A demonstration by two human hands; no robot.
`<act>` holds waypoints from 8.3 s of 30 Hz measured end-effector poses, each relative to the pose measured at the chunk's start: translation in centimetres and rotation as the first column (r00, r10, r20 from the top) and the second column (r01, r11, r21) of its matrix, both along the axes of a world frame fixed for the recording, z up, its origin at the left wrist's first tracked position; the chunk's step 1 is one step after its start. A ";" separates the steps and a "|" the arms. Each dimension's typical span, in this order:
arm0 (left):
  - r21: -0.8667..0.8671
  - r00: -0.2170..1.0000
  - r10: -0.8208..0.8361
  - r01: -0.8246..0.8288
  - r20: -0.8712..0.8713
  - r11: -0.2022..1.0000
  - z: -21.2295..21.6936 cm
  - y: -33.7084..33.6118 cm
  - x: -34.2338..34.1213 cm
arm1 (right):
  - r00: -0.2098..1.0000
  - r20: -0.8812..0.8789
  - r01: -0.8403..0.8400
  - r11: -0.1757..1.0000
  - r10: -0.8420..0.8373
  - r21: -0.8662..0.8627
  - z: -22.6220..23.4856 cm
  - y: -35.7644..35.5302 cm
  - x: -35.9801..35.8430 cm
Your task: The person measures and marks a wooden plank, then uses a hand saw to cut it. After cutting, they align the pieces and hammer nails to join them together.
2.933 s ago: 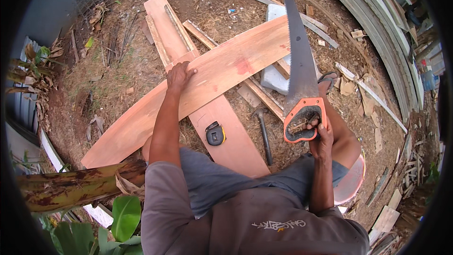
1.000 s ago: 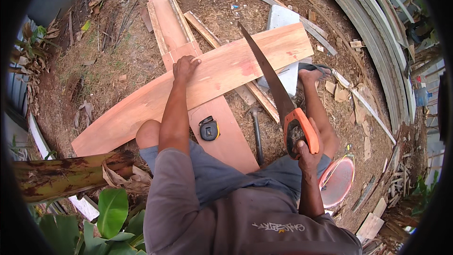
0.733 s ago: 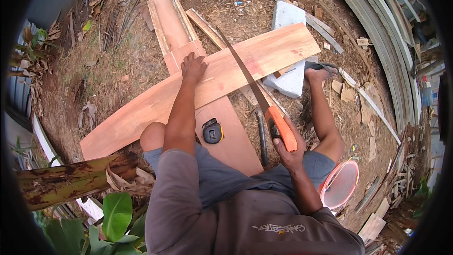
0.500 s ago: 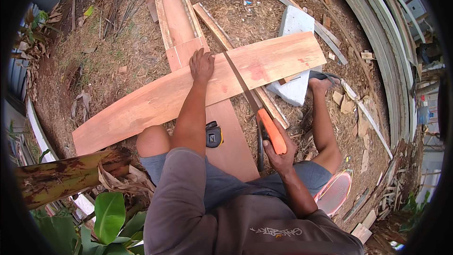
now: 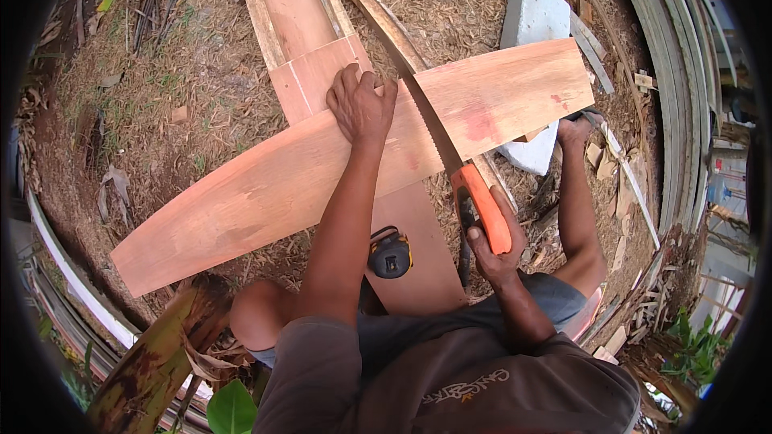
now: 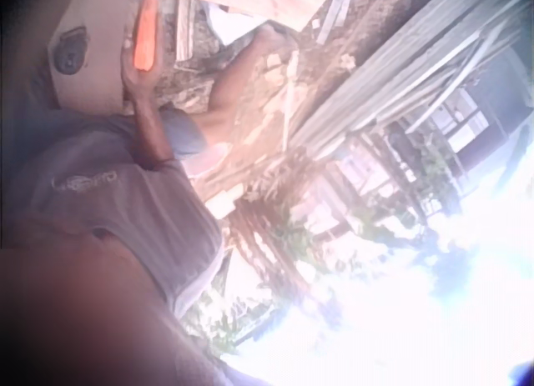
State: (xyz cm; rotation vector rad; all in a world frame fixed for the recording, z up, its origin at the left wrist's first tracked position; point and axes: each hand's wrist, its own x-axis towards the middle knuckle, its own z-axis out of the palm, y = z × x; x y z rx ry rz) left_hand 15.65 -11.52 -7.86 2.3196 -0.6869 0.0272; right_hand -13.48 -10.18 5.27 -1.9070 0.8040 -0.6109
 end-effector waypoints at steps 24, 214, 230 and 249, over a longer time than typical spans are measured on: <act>-0.025 0.994 -0.010 0.012 0.105 1.000 0.7 0.2 -0.6 | 0.985 0.166 -0.059 0.992 0.039 0.114 -2.5 0.4 0.3; 0.254 0.941 -0.265 0.209 0.210 0.944 0.6 2.9 -2.1 | 0.991 0.136 -0.018 0.987 -0.004 0.161 0.8 3.0 -4.4; 0.267 0.947 -0.255 0.198 0.197 0.943 0.9 2.8 -2.2 | 0.994 0.110 -0.026 0.981 0.005 0.191 1.2 2.4 -4.2; 0.222 0.949 -0.242 0.196 0.201 0.955 -0.3 3.1 -1.8 | 1.000 -0.024 0.001 0.972 0.005 0.236 2.2 8.4 -14.3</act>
